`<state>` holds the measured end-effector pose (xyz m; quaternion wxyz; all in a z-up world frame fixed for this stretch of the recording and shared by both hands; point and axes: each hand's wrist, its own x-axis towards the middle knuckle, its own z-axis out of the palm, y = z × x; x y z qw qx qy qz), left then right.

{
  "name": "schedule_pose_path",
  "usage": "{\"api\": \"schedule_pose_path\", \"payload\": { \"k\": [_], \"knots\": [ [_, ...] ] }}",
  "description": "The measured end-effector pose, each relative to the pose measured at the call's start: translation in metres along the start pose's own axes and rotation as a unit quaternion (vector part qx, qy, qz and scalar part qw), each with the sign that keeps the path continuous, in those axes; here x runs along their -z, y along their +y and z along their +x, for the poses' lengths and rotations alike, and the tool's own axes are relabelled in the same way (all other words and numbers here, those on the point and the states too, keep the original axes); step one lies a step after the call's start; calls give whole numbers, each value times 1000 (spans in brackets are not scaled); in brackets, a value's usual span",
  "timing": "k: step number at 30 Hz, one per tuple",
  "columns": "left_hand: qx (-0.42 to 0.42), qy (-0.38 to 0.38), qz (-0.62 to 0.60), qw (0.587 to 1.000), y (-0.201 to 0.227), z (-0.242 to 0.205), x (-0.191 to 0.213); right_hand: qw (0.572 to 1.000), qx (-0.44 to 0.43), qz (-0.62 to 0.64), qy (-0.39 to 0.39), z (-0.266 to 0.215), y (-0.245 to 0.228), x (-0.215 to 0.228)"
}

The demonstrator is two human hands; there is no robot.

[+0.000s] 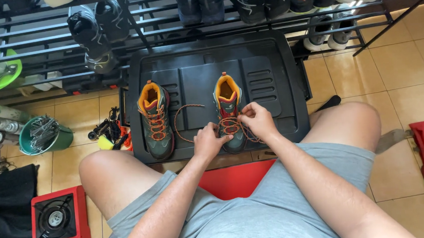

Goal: A person is threading laces through the eyelets of a pair of green and orange boots and then tying them while sitting near a shoe rack.

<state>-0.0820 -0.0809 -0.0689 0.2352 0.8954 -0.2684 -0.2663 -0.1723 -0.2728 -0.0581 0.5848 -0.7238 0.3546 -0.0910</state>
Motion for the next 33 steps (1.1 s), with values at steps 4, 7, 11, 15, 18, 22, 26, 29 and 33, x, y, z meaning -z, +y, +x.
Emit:
{"api": "schedule_pose_path", "payload": {
  "k": [4,7,11,15,18,22,26,29,33],
  "knots": [
    [7,-14,-13,1000,2,-2,4,995,-11,-103,-8,0,3,-1],
    [7,-14,-14,1000,2,-1,3,994,1,-113,8,8,9,-1],
    [13,-8,-1,1000,-4,5,-4,997,8,-70,14,11,12,-3],
    [6,-8,-6,1000,-4,6,-2,999,0,-32,18,13,8,-8],
    [9,-9,-7,1000,-3,3,-2,997,48,-53,24,19,15,-8],
    [3,-16,-6,1000,3,-1,6,998,37,41,19,19,10,-7],
    [5,-7,-8,1000,1,1,1,970,25,235,60,4,-51,12],
    [3,3,-10,1000,0,0,0,917,37,370,142,20,-68,56],
    [-7,5,-16,1000,2,1,3,903,62,386,179,54,-24,87]
  ]
}}
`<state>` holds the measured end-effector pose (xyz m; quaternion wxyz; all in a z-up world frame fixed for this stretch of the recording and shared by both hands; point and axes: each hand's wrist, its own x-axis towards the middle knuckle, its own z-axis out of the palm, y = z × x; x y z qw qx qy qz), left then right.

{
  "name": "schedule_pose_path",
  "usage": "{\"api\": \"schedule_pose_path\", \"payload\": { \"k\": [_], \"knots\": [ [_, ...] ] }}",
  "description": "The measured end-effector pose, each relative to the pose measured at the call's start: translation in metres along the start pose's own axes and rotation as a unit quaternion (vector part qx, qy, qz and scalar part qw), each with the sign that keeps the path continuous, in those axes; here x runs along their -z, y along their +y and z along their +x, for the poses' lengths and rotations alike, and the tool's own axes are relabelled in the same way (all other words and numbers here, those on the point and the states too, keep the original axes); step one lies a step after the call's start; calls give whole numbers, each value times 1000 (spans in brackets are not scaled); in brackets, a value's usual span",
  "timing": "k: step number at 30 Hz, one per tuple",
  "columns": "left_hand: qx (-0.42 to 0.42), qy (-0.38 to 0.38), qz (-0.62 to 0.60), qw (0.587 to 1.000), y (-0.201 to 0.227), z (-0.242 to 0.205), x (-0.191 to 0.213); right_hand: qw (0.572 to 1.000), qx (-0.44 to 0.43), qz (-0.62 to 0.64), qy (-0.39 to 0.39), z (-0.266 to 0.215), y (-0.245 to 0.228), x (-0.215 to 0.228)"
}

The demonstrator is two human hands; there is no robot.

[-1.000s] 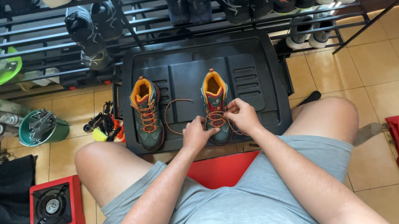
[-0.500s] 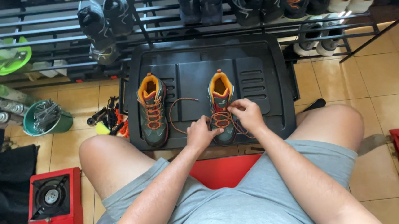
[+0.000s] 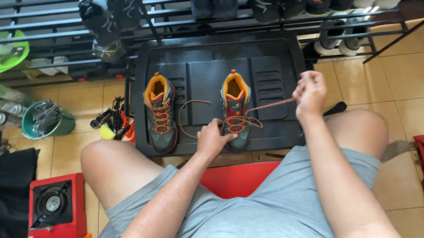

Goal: A person is threading laces through the eyelets of a pair of green and orange boots and then tying them while sitting near a shoe rack.

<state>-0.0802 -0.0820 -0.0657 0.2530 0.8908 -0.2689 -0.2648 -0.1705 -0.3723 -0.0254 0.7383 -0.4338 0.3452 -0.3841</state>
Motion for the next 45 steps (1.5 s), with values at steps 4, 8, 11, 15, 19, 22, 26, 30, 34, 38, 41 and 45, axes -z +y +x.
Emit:
{"api": "schedule_pose_path", "payload": {
  "k": [4,8,11,15,19,22,26,30,34,38,41,45],
  "knots": [
    [-62,57,7,996,24,-15,18,924,176,-320,-111,-21,36,-2],
    [-140,117,83,980,27,-22,11,813,26,-524,-254,-68,32,-29],
    [-143,102,82,981,22,-22,-4,800,12,-542,-257,-60,51,-24],
    [-136,94,81,983,24,-20,-2,879,125,-390,-246,-31,32,-17],
    [-117,78,64,988,21,-18,-5,953,77,-292,20,5,12,9],
    [-113,69,56,990,22,-20,-2,863,169,-477,9,19,31,38],
    [-102,54,59,992,25,-18,1,720,204,-654,-112,-23,35,10],
    [-97,48,64,992,26,-20,1,691,212,-658,-210,-50,37,-11],
    [-99,42,46,993,28,-21,6,747,156,-611,-209,-41,55,-11],
    [-99,38,41,994,30,-23,7,822,24,-532,-203,-42,54,-17],
    [-95,23,36,995,31,-21,10,811,22,-536,-232,-47,59,-21],
    [-97,18,38,994,31,-20,10,826,18,-514,-231,-44,77,-15]
  ]
}}
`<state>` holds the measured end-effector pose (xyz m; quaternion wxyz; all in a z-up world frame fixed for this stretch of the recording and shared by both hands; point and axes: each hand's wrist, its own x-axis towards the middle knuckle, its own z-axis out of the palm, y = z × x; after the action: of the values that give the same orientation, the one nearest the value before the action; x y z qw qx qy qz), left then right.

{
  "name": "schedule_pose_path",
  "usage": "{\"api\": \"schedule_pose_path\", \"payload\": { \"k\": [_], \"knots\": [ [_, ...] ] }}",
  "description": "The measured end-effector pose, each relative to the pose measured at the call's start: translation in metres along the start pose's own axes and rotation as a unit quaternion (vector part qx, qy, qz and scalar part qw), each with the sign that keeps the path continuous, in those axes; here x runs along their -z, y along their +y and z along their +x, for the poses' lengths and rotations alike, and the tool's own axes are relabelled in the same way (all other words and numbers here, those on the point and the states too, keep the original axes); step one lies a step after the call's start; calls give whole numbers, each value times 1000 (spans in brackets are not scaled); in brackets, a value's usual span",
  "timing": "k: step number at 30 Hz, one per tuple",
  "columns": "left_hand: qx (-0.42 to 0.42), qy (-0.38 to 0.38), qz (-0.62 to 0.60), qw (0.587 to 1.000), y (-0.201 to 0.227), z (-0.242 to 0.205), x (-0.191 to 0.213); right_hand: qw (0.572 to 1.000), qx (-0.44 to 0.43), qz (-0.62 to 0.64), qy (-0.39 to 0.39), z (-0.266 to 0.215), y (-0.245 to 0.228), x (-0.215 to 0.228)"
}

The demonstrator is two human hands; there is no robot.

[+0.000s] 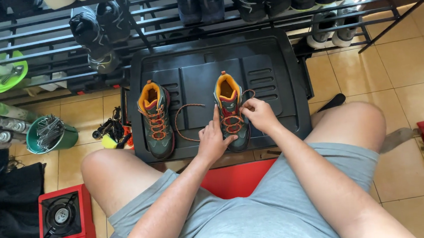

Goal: A person is threading laces through the eyelets of a pair of green and orange boots and then tying them while sitting near a shoe rack.

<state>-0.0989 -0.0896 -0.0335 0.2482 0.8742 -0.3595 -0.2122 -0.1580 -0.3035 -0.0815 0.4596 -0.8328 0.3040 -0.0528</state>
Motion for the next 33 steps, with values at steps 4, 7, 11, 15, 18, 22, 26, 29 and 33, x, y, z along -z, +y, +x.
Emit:
{"api": "schedule_pose_path", "payload": {
  "k": [4,7,11,15,18,22,26,29,33],
  "knots": [
    [-3,-3,5,1000,1,-1,1,1000,-20,16,-1,6,11,-3],
    [0,-9,5,1000,4,-1,3,996,-38,82,26,1,0,1],
    [13,-25,10,1000,8,-2,10,952,-35,276,125,11,-9,20],
    [10,-23,11,1000,7,-3,7,919,-35,361,152,7,-12,33],
    [13,-27,16,999,8,-2,9,930,-2,347,121,4,-16,31],
    [16,-30,13,999,9,-4,11,918,-38,386,84,-4,-26,30],
    [14,-38,21,999,6,-1,8,897,-66,426,93,3,-19,26],
    [19,-43,19,999,1,2,2,904,-75,411,90,7,-12,24],
    [18,-31,-16,999,-10,5,0,904,-242,349,-49,19,32,21]
  ]
}}
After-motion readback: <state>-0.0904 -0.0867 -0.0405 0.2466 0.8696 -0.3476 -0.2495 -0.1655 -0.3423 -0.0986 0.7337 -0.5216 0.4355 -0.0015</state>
